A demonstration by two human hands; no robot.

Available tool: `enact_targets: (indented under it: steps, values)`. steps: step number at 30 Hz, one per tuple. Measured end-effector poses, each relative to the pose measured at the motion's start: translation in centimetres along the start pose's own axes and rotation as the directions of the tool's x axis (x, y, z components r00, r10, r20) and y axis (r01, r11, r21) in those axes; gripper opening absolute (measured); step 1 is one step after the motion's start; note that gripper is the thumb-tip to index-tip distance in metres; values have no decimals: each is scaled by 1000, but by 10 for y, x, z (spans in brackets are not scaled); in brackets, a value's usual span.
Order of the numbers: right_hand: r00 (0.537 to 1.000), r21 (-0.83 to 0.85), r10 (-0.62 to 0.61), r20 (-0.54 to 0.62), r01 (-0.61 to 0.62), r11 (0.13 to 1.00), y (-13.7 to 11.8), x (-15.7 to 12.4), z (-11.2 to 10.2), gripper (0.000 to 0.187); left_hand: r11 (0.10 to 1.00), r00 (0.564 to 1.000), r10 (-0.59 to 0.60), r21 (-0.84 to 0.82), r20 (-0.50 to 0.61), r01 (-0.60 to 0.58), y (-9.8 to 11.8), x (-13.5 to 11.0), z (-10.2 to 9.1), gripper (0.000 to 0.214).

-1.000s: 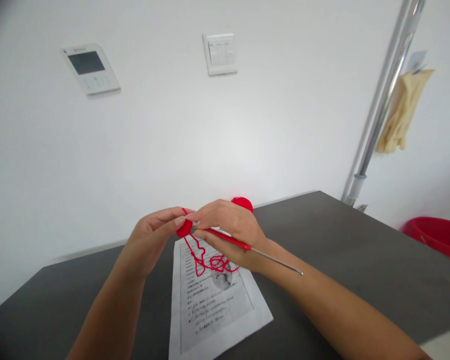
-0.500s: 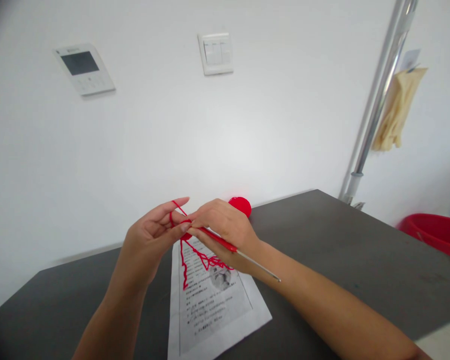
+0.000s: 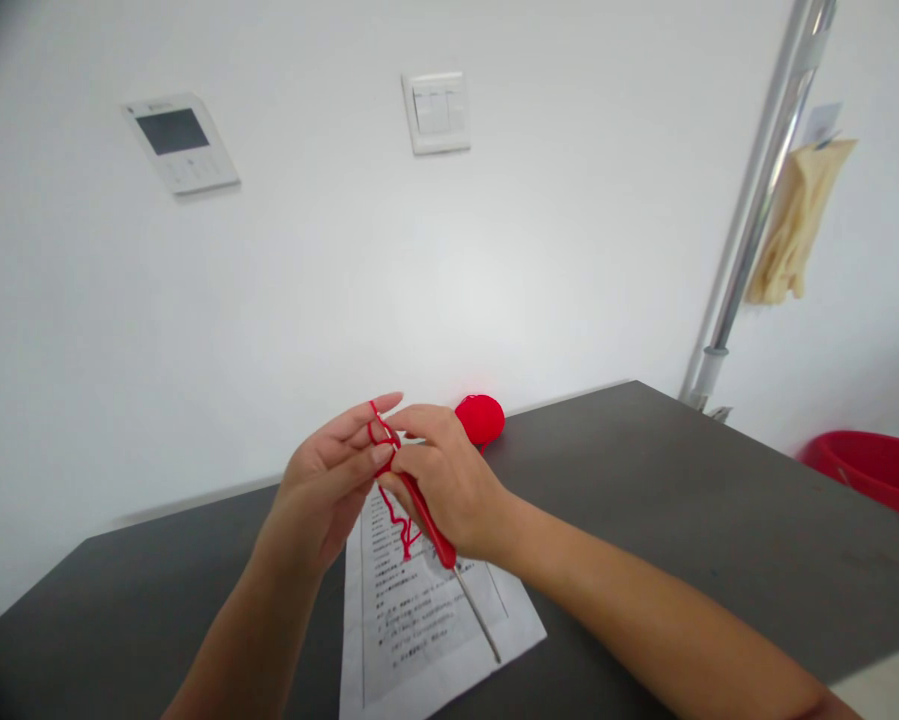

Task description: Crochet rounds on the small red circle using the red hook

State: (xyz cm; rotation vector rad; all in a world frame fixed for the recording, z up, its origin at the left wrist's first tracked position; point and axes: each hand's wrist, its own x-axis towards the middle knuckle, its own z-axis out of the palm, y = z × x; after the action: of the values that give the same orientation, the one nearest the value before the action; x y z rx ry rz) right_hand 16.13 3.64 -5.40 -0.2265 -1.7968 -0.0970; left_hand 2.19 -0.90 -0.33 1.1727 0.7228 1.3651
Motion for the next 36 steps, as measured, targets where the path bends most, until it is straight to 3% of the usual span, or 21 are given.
enact_targets:
  steps: [3, 6, 15, 19, 25, 32, 36]
  values:
    - [997, 24, -74, -11, 74, 997, -4, 6, -5, 3, 974, 976, -156, -140, 153, 178, 3, 4, -5, 33]
    - [998, 97, -57, -9, 57, 994, -10, 17, -14, 8, 947, 956, -205, -204, 210, 247, 4, 6, -9, 32]
    - [991, 188, -99, 94, 80, 979, -3, 32, -33, 5, 986, 977, -91, -124, 194, 116, 8, 0, -10, 33]
    - [998, 299, -6, 55, -11, 954, -8, 31, -34, 4, 991, 988, -42, -116, 150, 60, 17, -3, -14, 37]
    - [973, 548, 219, 70, -220, 807, -17, 28, -32, 4, 983, 987, -55, -168, 149, 80, 23, -6, -12, 32]
    - [968, 627, 210, 141, -251, 737, -15, 31, -39, 5, 979, 974, -105, -150, 202, 137, 27, -4, -12, 26]
    - [919, 698, 340, 202, -378, 608, -14, 29, -38, 4, 995, 983, -78, -55, 168, 88, 28, -6, -15, 25]
